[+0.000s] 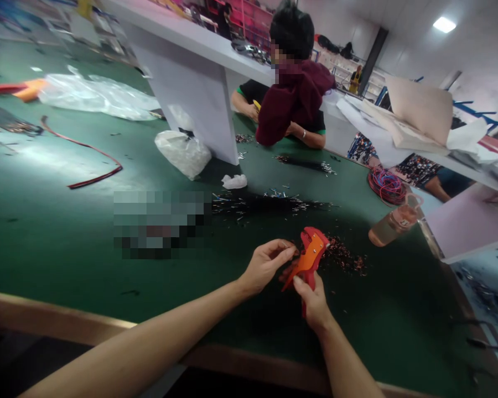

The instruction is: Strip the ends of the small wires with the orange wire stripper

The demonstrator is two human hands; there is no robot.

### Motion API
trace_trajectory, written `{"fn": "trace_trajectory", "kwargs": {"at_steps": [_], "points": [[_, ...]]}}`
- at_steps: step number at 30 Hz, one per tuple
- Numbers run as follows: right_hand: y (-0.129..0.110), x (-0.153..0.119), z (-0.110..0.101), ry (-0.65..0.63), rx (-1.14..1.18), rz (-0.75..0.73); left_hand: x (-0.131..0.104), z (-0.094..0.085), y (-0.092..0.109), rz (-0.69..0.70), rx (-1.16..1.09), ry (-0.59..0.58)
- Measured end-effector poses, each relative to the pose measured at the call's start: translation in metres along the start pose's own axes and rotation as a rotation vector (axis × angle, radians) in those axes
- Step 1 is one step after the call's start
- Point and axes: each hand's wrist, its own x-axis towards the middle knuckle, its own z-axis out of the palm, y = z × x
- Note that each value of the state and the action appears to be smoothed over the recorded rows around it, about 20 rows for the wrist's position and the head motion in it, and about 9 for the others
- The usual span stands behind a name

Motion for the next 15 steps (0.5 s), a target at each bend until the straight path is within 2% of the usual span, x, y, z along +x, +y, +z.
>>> {"fn": "trace_trajectory", "kwargs": {"at_steps": [4,15], "points": [[0.0004,-0.0022,-0.0044,-0.032,0.001,0.014,-0.0014,-0.0001,0.0034,0.012,-0.015,0.037],[0.0056,0.0005,-0.0094,0.035,-0.076,-0.019,-0.0026,-0.0019,-0.0004,0.088,0.099,-0.008]]}}
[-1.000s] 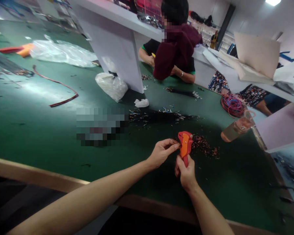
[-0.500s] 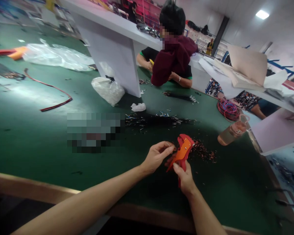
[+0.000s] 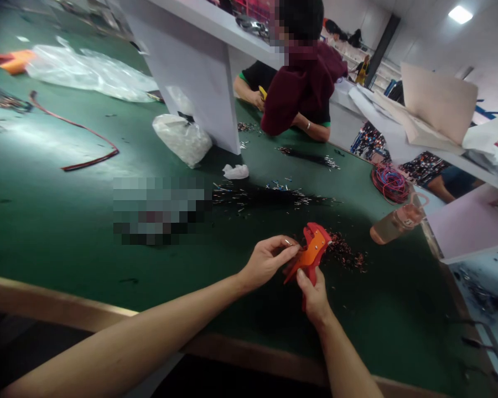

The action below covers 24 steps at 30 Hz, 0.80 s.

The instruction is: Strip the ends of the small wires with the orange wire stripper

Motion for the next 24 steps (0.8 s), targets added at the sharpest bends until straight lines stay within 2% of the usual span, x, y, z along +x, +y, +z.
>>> {"fn": "trace_trajectory", "kwargs": {"at_steps": [7,18,24], "points": [[-0.004,-0.002,0.006,0.043,0.012,-0.036,0.001,-0.001,-0.001,0.113,0.071,-0.025],[-0.016,-0.005,0.02,0.044,0.069,0.027,0.001,-0.001,0.0,0.1,0.028,-0.022],[-0.02,-0.001,0.019,0.027,0.148,0.056,0.002,0.0,0.003,0.02,-0.066,0.001]]}}
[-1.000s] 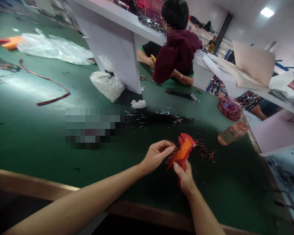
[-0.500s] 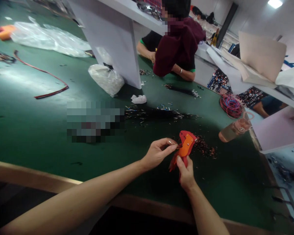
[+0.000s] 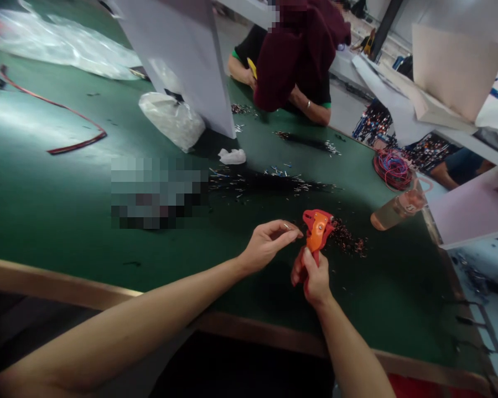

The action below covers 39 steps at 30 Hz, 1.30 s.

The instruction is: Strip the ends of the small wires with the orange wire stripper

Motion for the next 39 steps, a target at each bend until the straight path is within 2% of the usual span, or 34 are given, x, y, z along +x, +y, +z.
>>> {"fn": "trace_trajectory", "kwargs": {"at_steps": [6,12,23,39], "points": [[-0.01,0.003,-0.01,-0.112,0.095,0.058,0.012,-0.005,0.004,-0.029,-0.159,0.181],[-0.008,0.001,-0.015,-0.225,0.121,0.137,0.022,-0.014,0.004,-0.107,-0.303,0.236],[-0.011,-0.004,-0.012,-0.369,0.053,0.212,0.025,-0.015,0.003,-0.156,-0.384,0.184],[-0.006,-0.006,-0.011,-0.323,-0.01,0.167,0.024,-0.014,0.001,-0.18,-0.381,0.163]]}}
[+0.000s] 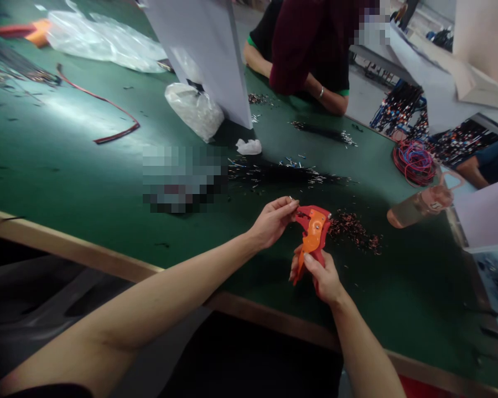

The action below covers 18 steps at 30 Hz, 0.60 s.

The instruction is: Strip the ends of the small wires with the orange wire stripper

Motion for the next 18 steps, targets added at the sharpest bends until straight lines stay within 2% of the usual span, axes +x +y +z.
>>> {"fn": "trace_trajectory", "kwargs": {"at_steps": [18], "points": [[0.0035,0.0024,0.0015,0.123,-0.018,-0.035,-0.0016,0.0011,0.0019,-0.021,-0.012,-0.004]]}}
